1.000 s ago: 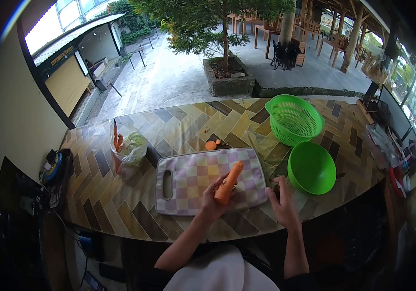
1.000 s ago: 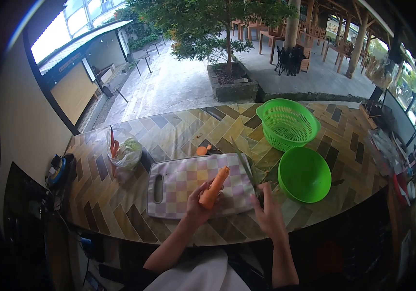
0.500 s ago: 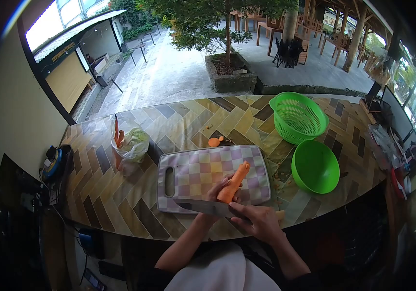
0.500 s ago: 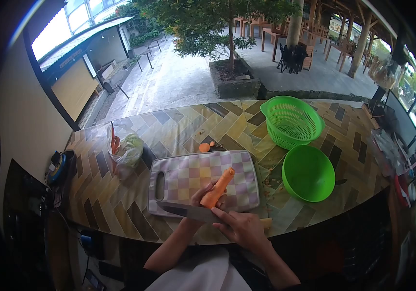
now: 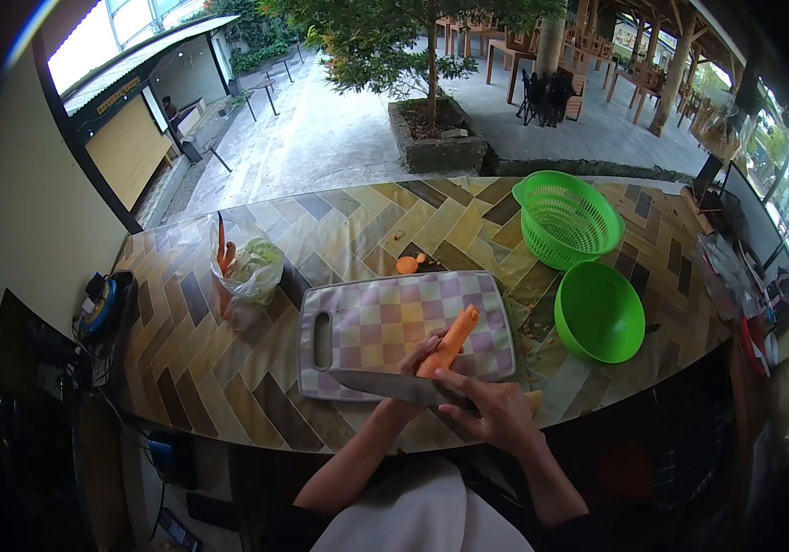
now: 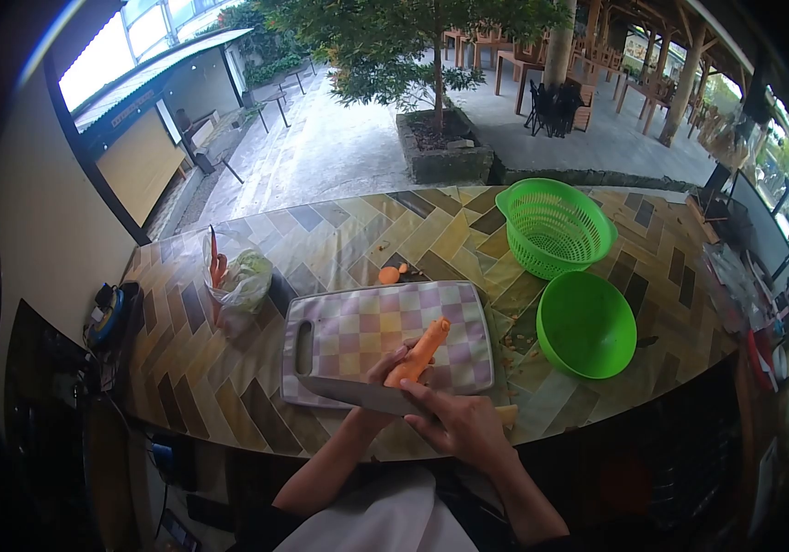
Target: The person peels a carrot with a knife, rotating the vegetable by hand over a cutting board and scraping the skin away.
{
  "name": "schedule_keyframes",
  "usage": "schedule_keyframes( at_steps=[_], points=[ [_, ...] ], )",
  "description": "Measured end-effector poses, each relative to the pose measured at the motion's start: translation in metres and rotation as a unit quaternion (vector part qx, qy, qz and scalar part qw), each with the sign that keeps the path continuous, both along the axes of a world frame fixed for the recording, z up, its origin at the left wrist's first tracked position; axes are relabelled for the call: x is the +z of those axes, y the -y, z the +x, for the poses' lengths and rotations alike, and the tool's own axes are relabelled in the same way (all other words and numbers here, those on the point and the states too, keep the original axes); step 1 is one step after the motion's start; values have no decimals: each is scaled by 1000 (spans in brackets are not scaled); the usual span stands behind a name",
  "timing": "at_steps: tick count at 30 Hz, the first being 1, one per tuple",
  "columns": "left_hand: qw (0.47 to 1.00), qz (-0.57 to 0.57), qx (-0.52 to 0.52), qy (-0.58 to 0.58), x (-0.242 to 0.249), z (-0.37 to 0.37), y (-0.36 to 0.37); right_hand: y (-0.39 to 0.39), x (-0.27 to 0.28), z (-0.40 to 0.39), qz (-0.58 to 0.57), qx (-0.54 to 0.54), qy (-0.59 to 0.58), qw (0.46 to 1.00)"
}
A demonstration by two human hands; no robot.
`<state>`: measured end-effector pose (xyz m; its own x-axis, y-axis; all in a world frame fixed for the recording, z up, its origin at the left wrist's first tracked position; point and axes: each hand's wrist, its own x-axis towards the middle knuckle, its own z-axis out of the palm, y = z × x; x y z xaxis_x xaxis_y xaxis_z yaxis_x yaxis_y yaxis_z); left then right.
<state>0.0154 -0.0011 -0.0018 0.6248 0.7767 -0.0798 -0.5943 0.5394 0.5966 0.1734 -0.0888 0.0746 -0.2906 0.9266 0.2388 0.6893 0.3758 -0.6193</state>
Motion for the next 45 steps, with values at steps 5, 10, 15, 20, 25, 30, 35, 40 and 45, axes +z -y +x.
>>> schedule_keyframes(
  at_steps=[5, 10, 15, 20, 25, 30, 35, 40, 45],
  points=[
    [999, -20, 26, -26, 6, 0, 2, 0, -1, 2, 5, 6, -9, 1000],
    [999, -36, 26, -17, 2, 0, 0, 0, -4, 1, 0, 7, -18, 1000],
    [997, -35, 56, -43, 16, 3, 4, -1, -4, 0, -1, 7, -11, 1000],
    [999, -10, 21, -26, 13, 1, 4, -1, -2, 2, -9, 22, 18, 1000],
    [1000, 9, 18, -12, 11, 2, 3, -1, -3, -2, -12, 12, -8, 1000],
    [1000, -1, -11, 23, -2, 1, 2, -2, -10, -4, -19, 0, 13, 1000],
    [1000, -5, 4, 7, 4, 1, 5, -4, -10, -4, -5, 4, -31, 999],
    [999, -23, 25, -2, 2, 2, 4, -1, -8, 1, -70, -4, -79, 994],
    [995, -8, 68, -71, 14, 4, 6, -1, -11, 2, -67, 0, -73, 995]
  ],
)
